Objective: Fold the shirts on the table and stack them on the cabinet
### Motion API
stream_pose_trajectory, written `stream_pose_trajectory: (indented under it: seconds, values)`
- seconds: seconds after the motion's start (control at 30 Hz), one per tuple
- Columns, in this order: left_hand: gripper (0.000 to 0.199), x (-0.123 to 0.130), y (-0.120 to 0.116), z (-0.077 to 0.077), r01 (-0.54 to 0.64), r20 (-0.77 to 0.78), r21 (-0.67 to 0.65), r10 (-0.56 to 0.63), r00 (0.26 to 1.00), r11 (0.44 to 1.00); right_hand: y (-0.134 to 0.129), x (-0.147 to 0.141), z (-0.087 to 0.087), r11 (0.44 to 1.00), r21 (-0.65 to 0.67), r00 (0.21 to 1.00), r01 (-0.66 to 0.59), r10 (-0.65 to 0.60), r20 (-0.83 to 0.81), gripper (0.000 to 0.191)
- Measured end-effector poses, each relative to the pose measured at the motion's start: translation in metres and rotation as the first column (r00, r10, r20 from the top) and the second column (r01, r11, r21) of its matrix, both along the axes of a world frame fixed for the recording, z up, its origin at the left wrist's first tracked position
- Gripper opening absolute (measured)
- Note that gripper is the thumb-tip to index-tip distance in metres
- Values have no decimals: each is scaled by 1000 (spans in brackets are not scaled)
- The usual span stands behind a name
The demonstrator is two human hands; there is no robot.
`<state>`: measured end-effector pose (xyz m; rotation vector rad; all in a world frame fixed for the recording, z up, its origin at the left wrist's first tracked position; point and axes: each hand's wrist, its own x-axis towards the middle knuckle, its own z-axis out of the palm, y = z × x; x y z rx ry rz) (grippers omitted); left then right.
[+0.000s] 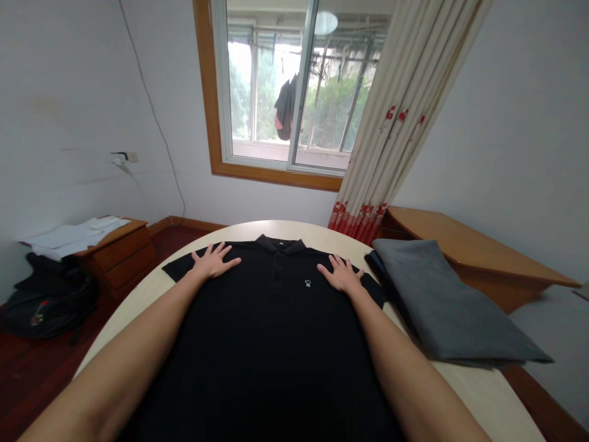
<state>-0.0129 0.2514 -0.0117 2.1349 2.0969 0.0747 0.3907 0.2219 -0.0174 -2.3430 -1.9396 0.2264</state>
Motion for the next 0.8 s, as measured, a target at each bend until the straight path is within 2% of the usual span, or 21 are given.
stream_pose_trajectory:
  seconds: [0.2,0.3,0.4,0.5,0.57,0.6,0.67,0.8]
  values:
    - [90,-11,14,-3,31,11,45,-31,999,998,12,9,3,1000,8,999,-17,17,32,84]
    - [88,-2,8,6,26,-5,46,-26,1000,999,4,-7,15,1000,28,987,-12,7,158,75]
    - [75,40,-16,18,82,-40,53,-80,996,995,-16,-50,29,992,110,963,-67,35,265,67]
    - [65,97,-58,18,275,2,79,-276,961,958,-53,-103,31,966,160,970,-204,177,169,68]
    - [65,118,-87,9,365,50,43,-367,929,930,-82,-124,23,946,150,958,-287,279,72,67]
    - [65,119,-98,4,384,52,43,-386,921,922,-96,-126,18,941,127,950,-313,312,27,67]
    - [66,103,-114,-5,386,29,60,-388,921,921,-120,-112,9,942,87,945,-323,326,-22,69]
    - [68,40,-124,-5,282,-41,79,-280,959,956,-150,-54,6,978,66,981,-196,196,15,68]
